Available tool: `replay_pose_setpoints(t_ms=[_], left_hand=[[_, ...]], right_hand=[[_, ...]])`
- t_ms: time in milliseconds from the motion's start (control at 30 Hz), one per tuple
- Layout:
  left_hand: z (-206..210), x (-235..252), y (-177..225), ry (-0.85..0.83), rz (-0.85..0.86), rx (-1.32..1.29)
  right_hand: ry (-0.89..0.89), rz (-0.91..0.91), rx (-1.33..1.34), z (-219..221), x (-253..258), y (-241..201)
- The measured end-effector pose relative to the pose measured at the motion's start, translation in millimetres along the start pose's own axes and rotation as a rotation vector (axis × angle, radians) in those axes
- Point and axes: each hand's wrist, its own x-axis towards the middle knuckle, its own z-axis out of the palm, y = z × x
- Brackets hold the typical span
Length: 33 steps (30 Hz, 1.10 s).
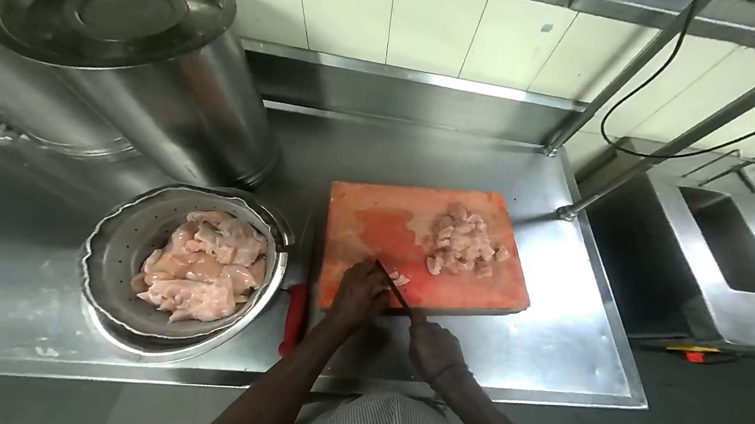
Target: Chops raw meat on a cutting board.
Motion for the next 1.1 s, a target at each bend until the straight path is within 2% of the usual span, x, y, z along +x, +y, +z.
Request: replay_pose_setpoints(t_ms=[167,367,467,533,633,800,1100], left_hand=[[-1,2,4,0.01,-0.057,0.01],[-5,-1,7,0.07,-0.124,-0.078],[-21,-15,5,-0.017,-0.164,-0.15],[-26,-27,1,0.031,-0.142,-0.157],[-24,-31,-2,0.084,-0.111,-0.132],[-16,-27,-3,0.103,-0.087,-0.07],[-16,-23,-2,0.06,-0.102,-0.074]], right_hand=[[0.053,-0.026,0.008,8,26,-10],[-0.027,0.032,0.013,43,-1,30],[-0.073,0.049,-0.001,41,-14,41],[-0.078,0.024,0.017,30,-17,43],[-0.024,-0.014,0.037,21,-17,35],[-0.059,-0.062,0.012,12,-13,17],[-0.066,-0.091,-0.042,8,6,-14]])
